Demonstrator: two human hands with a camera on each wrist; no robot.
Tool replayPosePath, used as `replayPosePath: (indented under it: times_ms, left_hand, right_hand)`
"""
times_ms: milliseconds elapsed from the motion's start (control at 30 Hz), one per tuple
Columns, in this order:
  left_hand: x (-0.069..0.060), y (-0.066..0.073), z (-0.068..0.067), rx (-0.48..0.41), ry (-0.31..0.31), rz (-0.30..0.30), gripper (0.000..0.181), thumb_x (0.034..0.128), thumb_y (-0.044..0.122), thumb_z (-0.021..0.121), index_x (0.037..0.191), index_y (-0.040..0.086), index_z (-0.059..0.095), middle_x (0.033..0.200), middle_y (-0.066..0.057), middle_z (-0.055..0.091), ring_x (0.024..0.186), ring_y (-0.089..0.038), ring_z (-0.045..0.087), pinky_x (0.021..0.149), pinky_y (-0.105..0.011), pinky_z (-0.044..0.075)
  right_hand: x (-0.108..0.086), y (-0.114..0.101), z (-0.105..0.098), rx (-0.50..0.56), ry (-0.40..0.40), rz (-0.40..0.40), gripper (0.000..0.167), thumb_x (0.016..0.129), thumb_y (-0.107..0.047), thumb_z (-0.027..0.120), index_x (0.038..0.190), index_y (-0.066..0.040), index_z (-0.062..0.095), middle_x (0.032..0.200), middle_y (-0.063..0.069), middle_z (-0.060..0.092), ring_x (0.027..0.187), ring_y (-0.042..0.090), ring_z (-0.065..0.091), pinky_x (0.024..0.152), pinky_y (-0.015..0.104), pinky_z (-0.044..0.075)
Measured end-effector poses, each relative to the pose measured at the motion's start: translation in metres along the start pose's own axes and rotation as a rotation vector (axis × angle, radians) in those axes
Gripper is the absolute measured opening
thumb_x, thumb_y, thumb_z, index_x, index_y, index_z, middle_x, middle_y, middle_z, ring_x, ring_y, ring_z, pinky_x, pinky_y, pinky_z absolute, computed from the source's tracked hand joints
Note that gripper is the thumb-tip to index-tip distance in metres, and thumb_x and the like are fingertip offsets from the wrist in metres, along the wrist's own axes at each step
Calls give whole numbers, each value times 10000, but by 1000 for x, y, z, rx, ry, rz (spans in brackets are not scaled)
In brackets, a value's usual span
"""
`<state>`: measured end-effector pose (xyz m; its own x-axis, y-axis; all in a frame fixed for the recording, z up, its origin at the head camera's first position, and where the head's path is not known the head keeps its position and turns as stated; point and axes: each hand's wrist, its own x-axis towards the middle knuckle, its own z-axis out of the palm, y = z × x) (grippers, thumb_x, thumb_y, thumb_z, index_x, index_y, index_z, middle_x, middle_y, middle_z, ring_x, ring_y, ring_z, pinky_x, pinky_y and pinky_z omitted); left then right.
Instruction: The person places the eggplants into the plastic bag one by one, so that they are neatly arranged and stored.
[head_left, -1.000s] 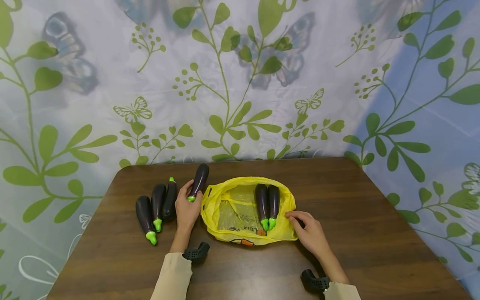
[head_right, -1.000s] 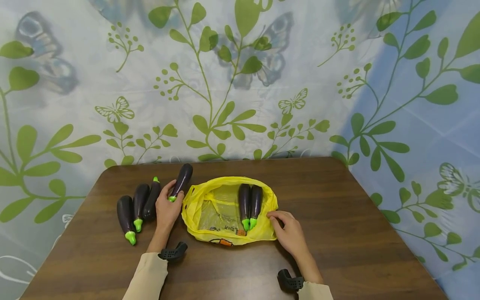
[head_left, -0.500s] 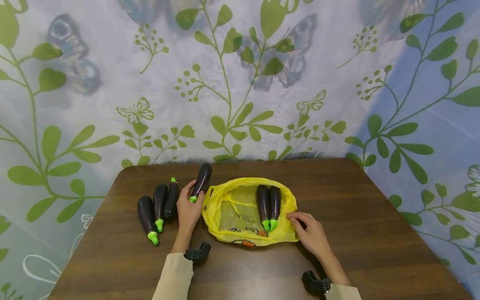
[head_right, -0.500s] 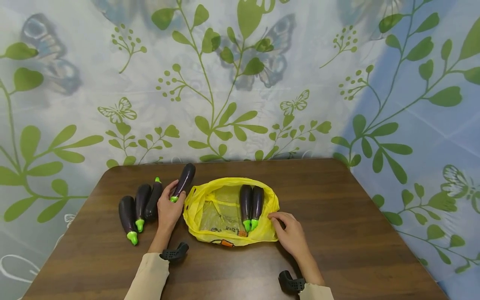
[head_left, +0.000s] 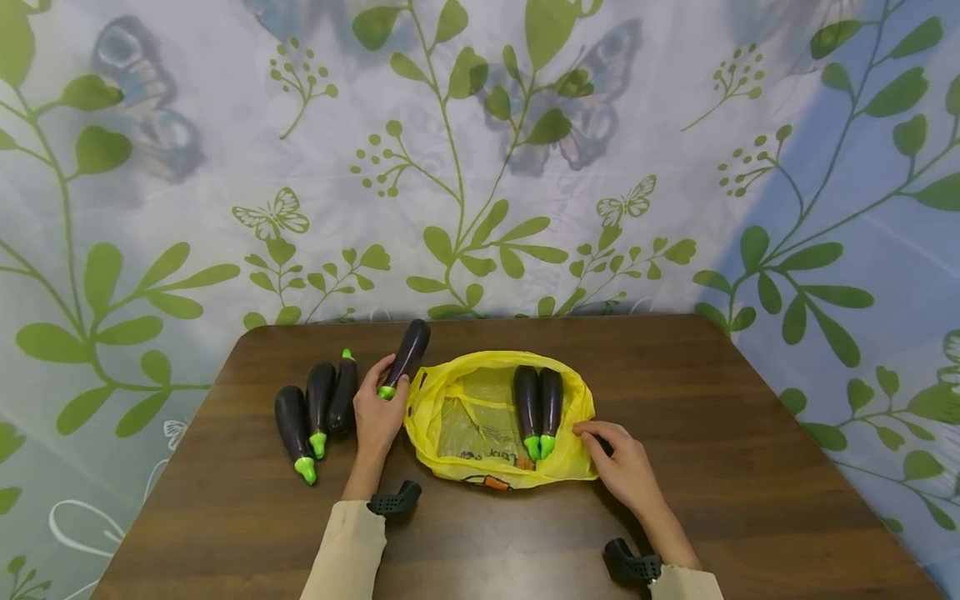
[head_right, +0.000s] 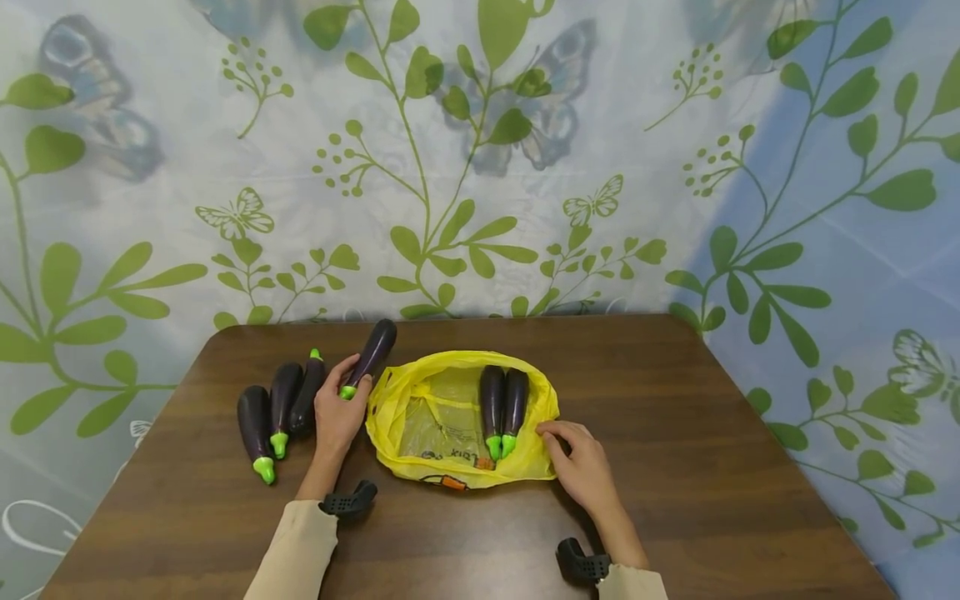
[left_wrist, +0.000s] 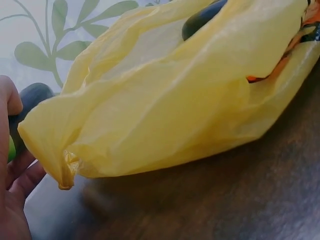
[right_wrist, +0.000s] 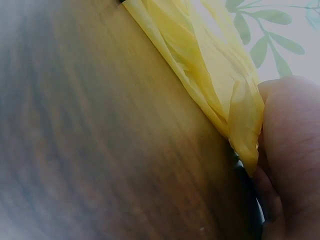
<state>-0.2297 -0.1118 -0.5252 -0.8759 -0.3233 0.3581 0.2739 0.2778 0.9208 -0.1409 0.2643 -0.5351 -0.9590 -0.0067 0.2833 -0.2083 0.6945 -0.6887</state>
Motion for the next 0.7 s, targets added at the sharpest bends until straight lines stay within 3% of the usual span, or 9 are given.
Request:
replayPosePath:
  times_ms: [300,500,700]
  left_hand:
    - [3,7,-2,29,-59,44,400,951,126,734,1346,138,676,1217,-123,722,1009,-262,678,803,-166,440]
    - [4,19,-7,27,-128,85,390,954,127,733,1341,140,684,1248,-114,713,919,-250,649,729,-200,455]
    - [5,28,-7,33,-151,90,378,954,157,747,1328,161,697,1259,-96,713,882,-224,635,703,-201,459]
  right_hand:
    - [1,-2,0,-4,-13,13,187,1026,-159,644,1162,-127,770,1219,86,729,1215,344,627,1022,586,502]
    - [0,-1,0,-9,-21,20,188,1027,-160,642,1162,-132,771,1220,82,730,1221,345,625,1026,587,498]
    - [0,1,0,-2,-18,16,186,1025,-155,645,1157,-128,772,1219,83,732,1227,347,623,1030,586,498]
